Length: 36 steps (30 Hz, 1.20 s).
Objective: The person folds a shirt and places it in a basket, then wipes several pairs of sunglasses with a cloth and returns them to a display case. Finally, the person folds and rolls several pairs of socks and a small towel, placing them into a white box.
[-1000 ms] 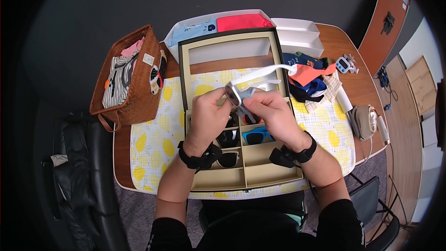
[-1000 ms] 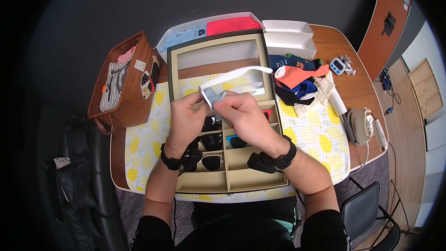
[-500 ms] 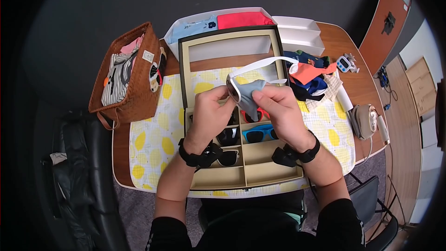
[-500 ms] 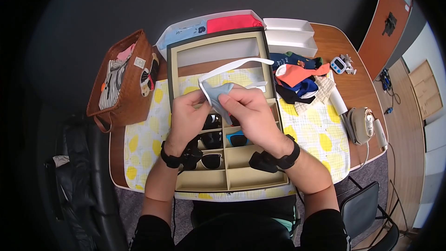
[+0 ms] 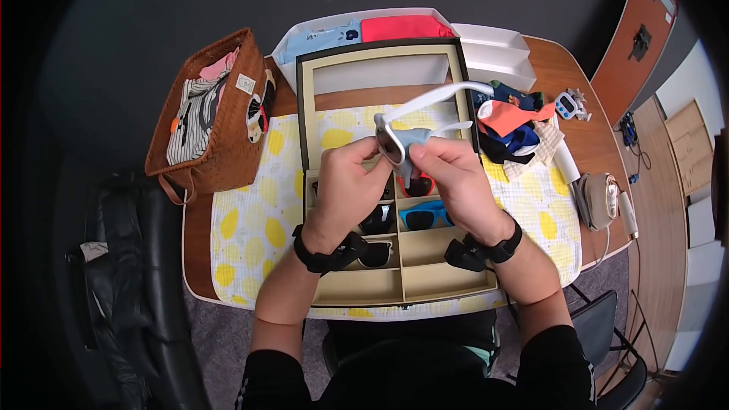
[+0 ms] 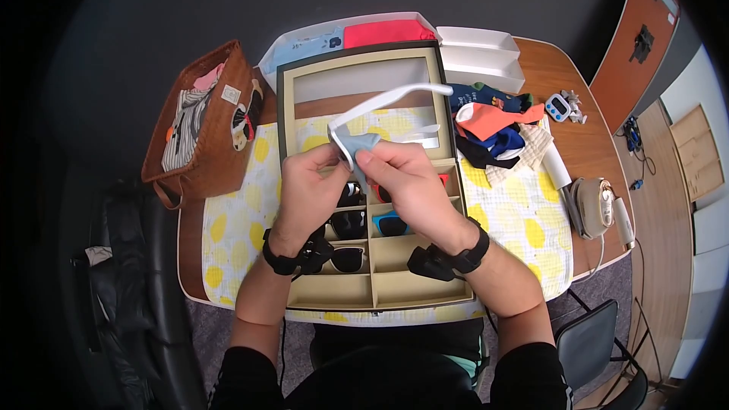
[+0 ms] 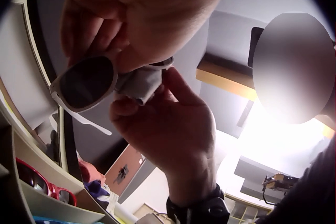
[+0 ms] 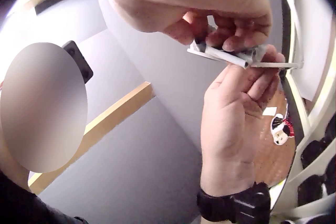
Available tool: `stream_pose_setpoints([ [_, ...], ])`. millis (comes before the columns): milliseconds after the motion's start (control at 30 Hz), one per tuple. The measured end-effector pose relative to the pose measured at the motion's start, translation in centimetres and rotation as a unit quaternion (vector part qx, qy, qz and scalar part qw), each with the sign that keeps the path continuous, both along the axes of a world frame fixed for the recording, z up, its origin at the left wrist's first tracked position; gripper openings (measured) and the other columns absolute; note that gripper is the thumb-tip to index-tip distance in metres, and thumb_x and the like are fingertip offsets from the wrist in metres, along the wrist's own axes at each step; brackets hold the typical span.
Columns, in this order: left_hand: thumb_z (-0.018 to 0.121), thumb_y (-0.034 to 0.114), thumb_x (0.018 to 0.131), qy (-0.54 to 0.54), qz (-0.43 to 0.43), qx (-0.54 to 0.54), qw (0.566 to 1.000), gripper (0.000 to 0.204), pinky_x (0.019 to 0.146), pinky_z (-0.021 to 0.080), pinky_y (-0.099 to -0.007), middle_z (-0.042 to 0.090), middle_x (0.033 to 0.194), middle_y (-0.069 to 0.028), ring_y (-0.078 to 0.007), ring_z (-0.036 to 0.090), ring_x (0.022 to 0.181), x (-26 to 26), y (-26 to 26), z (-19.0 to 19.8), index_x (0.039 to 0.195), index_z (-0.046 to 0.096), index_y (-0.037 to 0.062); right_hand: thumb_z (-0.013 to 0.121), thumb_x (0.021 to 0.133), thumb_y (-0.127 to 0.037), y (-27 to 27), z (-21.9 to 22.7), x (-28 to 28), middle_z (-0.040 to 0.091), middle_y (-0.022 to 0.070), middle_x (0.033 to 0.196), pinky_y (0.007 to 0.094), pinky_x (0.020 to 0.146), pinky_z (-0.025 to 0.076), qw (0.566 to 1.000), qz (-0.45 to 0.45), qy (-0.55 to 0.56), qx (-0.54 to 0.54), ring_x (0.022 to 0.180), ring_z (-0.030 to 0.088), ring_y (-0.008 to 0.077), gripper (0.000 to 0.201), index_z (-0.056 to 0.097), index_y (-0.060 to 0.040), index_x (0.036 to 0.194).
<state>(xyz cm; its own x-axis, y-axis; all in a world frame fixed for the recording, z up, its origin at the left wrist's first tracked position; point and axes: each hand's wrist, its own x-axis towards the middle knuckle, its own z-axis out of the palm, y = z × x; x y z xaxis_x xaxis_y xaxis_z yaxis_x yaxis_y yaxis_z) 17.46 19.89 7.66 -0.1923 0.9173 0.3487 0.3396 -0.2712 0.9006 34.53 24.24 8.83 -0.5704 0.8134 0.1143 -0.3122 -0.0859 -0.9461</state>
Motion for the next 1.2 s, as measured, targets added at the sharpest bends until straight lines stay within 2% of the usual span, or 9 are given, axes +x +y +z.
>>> stream_pose_setpoints([
  [367, 0.069, 0.005, 0.092, 0.004, 0.002, 0.015, 1.0, 0.014, 0.075, 0.056, -0.0299, 0.076, 0.085, -0.0174, -0.0175, 0.075, 0.086, -0.2, 0.2, -0.2, 0.099, 0.072, -0.007, 0.059, 0.103, -0.018, 0.5, -0.4, 0.1, 0.054, -0.0055, 0.068, 0.0229, 0.057, 0.032, 0.999, 0.012, -0.04, -0.003, 0.064, 0.043, 0.0028, 0.028, 0.069, -0.0028, 0.081],
  [533, 0.069, 0.005, 0.091, -0.004, 0.009, 0.001, 1.0, 0.014, 0.075, 0.056, -0.0298, 0.076, 0.084, -0.0165, -0.0162, 0.074, 0.084, -0.9, 0.8, -0.8, 0.099, 0.072, -0.007, 0.061, 0.101, -0.017, 0.4, 0.1, 0.2, 0.052, -0.0065, 0.066, 0.0228, 0.054, 0.031, 1.0, -0.001, 0.008, 0.0, 0.06, 0.042, 0.0026, 0.026, 0.069, -0.003, 0.081],
  [633, 0.069, 0.005, 0.091, -0.006, 0.01, 0.02, 1.0, 0.014, 0.074, 0.055, -0.0291, 0.075, 0.083, -0.016, -0.0157, 0.074, 0.083, -0.3, 0.4, -0.5, 0.099, 0.071, -0.0069, 0.062, 0.1, -0.016, 0.5, -0.4, -0.2, 0.054, -0.0051, 0.066, 0.0231, 0.055, 0.031, 0.999, 0.002, -0.036, 0.0, 0.06, 0.043, 0.0031, 0.026, 0.069, -0.002, 0.079],
  [833, 0.07, 0.006, 0.091, 0.019, 0.01, 0.007, 1.0, 0.016, 0.069, 0.054, -0.0309, 0.076, 0.085, -0.0174, -0.0155, 0.073, 0.08, -0.9, 0.9, -1.0, 0.099, 0.071, -0.0072, 0.062, 0.1, -0.016, 0.2, 0.8, 0.6, 0.054, -0.0058, 0.066, 0.0235, 0.055, 0.031, 1.0, 0.004, -0.001, -0.019, 0.061, 0.043, 0.0026, 0.026, 0.07, -0.0027, 0.079],
  [933, 0.07, 0.007, 0.09, 0.022, 0.02, 0.04, 0.999, 0.014, 0.066, 0.053, -0.0335, 0.074, 0.083, -0.0196, -0.0243, 0.074, 0.074, -0.7, 0.7, -0.9, 0.096, 0.07, -0.0059, 0.061, 0.1, -0.016, 0.5, -0.3, 0.2, 0.053, -0.0068, 0.065, 0.0237, 0.054, 0.03, 0.999, 0.021, -0.045, -0.009, 0.06, 0.042, 0.0023, 0.027, 0.07, -0.0036, 0.078],
  [1000, 0.072, 0.008, 0.087, 0.137, 0.065, 0.027, 0.988, 0.014, 0.064, 0.053, -0.0373, 0.071, 0.082, -0.0214, -0.0367, 0.07, 0.074, -0.7, 0.2, 0.3, 0.094, 0.07, -0.004, 0.061, 0.1, -0.016, 0.5, -0.1, 0.2, 0.059, -0.0021, 0.07, 0.0243, 0.061, 0.036, 0.998, 0.025, -0.058, -0.016, 0.066, 0.049, 0.0055, 0.027, 0.07, -0.0014, 0.079],
  [1067, 0.072, 0.005, 0.086, 0.179, 0.071, 0.036, 0.981, 0.017, 0.07, 0.054, -0.0361, 0.072, 0.089, -0.0217, -0.0334, 0.073, 0.08, -0.7, -0.1, 0.8, 0.1, 0.07, -0.005, 0.062, 0.1, -0.016, 0.4, 0.0, 0.2, 0.066, 0.0025, 0.074, 0.0249, 0.068, 0.042, 0.997, 0.028, -0.07, -0.024, 0.072, 0.056, 0.0086, 0.027, 0.07, 0.0007, 0.08],
  [1133, 0.072, 0.002, 0.084, 0.219, 0.079, 0.046, 0.971, 0.023, 0.075, 0.056, -0.0349, 0.074, 0.095, -0.022, -0.03, 0.075, 0.087, -0.5, -0.3, 1.1, 0.105, 0.07, -0.006, 0.06, 0.101, -0.017, 0.2, -0.2, 0.1, 0.051, -0.0073, 0.064, 0.0239, 0.054, 0.028, 0.999, 0.022, -0.038, -0.015, 0.06, 0.039, 0.0022, 0.029, 0.068, -0.0041, 0.076],
  [1200, 0.073, 0.002, 0.084, 0.232, 0.078, 0.032, 0.969, 0.021, 0.076, 0.056, -0.0347, 0.074, 0.093, -0.0215, -0.0324, 0.075, 0.088, -0.3, -0.5, 1.2, 0.104, 0.07, -0.0061, 0.06, 0.1, -0.017, 0.0, 0.2, 0.2, 0.051, -0.0072, 0.064, 0.0238, 0.054, 0.028, 0.999, 0.017, -0.042, -0.012, 0.06, 0.039, 0.0024, 0.029, 0.067, -0.0043, 0.075],
])
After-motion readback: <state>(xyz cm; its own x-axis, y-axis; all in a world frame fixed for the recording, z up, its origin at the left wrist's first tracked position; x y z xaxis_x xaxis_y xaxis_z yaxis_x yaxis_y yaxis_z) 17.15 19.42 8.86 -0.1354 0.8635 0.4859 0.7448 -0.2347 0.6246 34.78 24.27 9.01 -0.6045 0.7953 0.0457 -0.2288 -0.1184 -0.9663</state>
